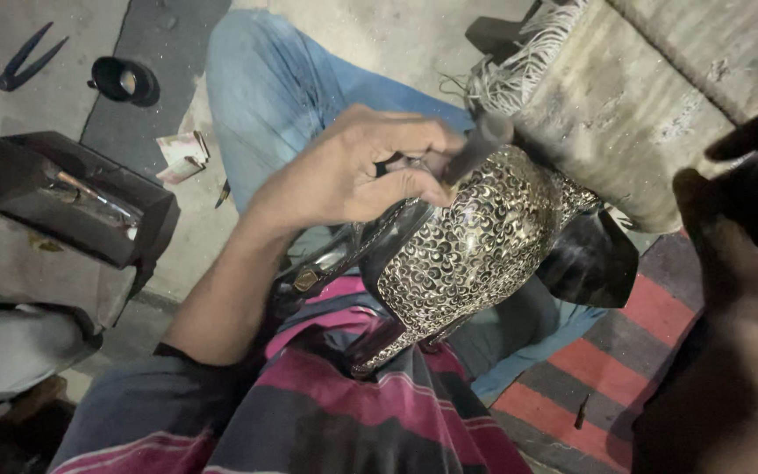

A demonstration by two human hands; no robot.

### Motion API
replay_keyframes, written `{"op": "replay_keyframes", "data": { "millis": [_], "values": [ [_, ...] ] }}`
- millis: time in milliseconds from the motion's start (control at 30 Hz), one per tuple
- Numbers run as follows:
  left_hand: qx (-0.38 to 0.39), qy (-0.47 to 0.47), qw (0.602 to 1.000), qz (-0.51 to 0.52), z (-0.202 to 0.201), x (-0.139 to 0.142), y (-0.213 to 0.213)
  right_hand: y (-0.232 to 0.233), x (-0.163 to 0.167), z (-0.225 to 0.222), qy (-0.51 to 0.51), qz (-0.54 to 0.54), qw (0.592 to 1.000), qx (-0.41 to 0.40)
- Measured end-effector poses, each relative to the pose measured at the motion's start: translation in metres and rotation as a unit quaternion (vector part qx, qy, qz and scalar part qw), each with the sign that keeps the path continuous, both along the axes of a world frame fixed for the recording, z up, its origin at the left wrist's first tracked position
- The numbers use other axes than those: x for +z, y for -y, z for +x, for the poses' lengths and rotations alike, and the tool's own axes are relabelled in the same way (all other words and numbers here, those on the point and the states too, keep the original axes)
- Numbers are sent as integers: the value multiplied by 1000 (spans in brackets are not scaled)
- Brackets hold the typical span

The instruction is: The person sits on the floor holding a chisel against an ornate brass elephant figurine resting on their lap and strikes the chisel with a wooden mallet, working the decorated surface and repositioning the chisel on different areas of the figurine.

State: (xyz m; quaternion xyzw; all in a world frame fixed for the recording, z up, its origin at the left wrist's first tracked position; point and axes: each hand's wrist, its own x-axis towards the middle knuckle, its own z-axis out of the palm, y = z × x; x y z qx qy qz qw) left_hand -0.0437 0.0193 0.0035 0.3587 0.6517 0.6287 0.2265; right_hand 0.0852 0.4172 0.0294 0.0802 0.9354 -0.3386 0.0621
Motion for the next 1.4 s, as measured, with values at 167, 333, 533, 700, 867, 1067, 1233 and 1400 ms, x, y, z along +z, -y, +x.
{"op": "replay_keyframes", "data": {
  "millis": [167,333,533,700,867,1067,1233,1400],
  "values": [
    [7,-15,1000,12,0,-5,-1,-5,0,7,21,31,999,10],
    [5,-42,999,-19,0,-5,-3,52,59,-20,18,51,994,93],
    [26,-37,999,-13,-1,9,-5,100,116,-44,-15,160,979,127],
    [48,94,994,37,-8,12,-13,91,107,-29,-61,153,982,90],
    [166,219,955,111,-12,-3,-35,95,50,30,-87,-279,937,-192],
    [9,300,948,106,8,-13,-91,127,-39,139,-118,-221,904,-348],
    [2,488,871,58,48,-13,-112,166,-61,177,-111,-366,812,-440],
    [-42,464,881,79,87,-1,-129,170,-71,200,-186,-320,826,-425]
  ]
}}
